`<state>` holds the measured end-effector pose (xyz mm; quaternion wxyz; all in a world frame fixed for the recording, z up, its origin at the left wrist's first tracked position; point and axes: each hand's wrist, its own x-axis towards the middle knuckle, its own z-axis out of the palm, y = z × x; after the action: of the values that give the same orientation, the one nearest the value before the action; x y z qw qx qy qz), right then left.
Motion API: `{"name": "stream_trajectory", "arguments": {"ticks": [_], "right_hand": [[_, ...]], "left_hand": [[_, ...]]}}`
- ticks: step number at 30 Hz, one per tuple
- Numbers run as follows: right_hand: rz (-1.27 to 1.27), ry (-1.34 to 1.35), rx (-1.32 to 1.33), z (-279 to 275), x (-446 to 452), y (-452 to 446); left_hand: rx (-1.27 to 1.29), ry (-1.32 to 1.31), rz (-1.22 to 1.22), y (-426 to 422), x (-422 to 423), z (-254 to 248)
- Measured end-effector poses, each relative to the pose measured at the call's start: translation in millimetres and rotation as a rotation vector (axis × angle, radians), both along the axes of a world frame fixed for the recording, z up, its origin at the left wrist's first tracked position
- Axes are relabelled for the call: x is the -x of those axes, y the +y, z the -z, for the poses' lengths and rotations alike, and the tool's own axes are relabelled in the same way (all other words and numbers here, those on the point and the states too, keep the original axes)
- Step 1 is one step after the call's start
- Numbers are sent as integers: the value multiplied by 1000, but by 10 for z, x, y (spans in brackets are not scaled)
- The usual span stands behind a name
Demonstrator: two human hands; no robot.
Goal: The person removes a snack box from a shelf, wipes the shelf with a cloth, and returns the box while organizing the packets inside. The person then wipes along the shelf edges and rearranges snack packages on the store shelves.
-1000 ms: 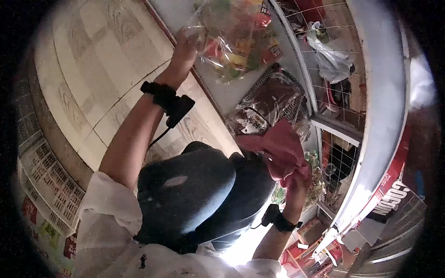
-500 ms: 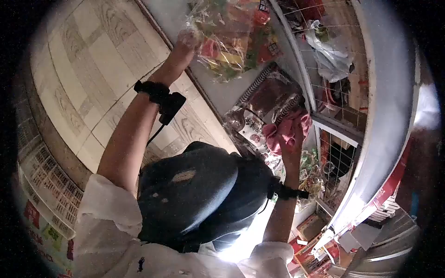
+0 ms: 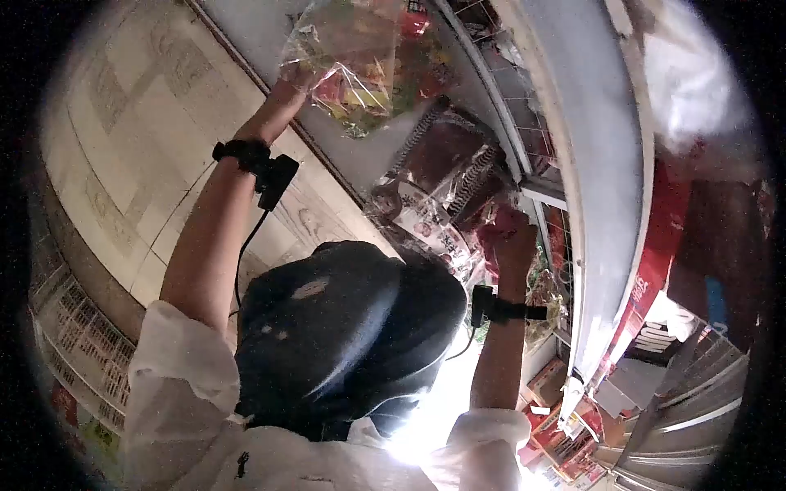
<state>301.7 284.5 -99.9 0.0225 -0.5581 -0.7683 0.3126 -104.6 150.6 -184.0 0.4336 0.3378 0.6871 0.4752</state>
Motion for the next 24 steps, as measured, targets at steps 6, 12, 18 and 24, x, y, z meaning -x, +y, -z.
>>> {"name": "stream_trajectory", "arguments": {"ticks": [6, 12, 18, 24], "right_hand": [[-217, 358, -7, 143, 186, 99], [-399, 133, -67, 390, -314, 8], [120, 2, 471, 92, -909, -225], [339, 700, 503, 702, -1388, -582]], "left_hand": [[15, 73, 3, 2, 13, 93], [-156, 889, 101, -111, 115, 487], [331, 333, 525, -414, -609, -318], [370, 375, 555, 163, -1149, -100]]}}
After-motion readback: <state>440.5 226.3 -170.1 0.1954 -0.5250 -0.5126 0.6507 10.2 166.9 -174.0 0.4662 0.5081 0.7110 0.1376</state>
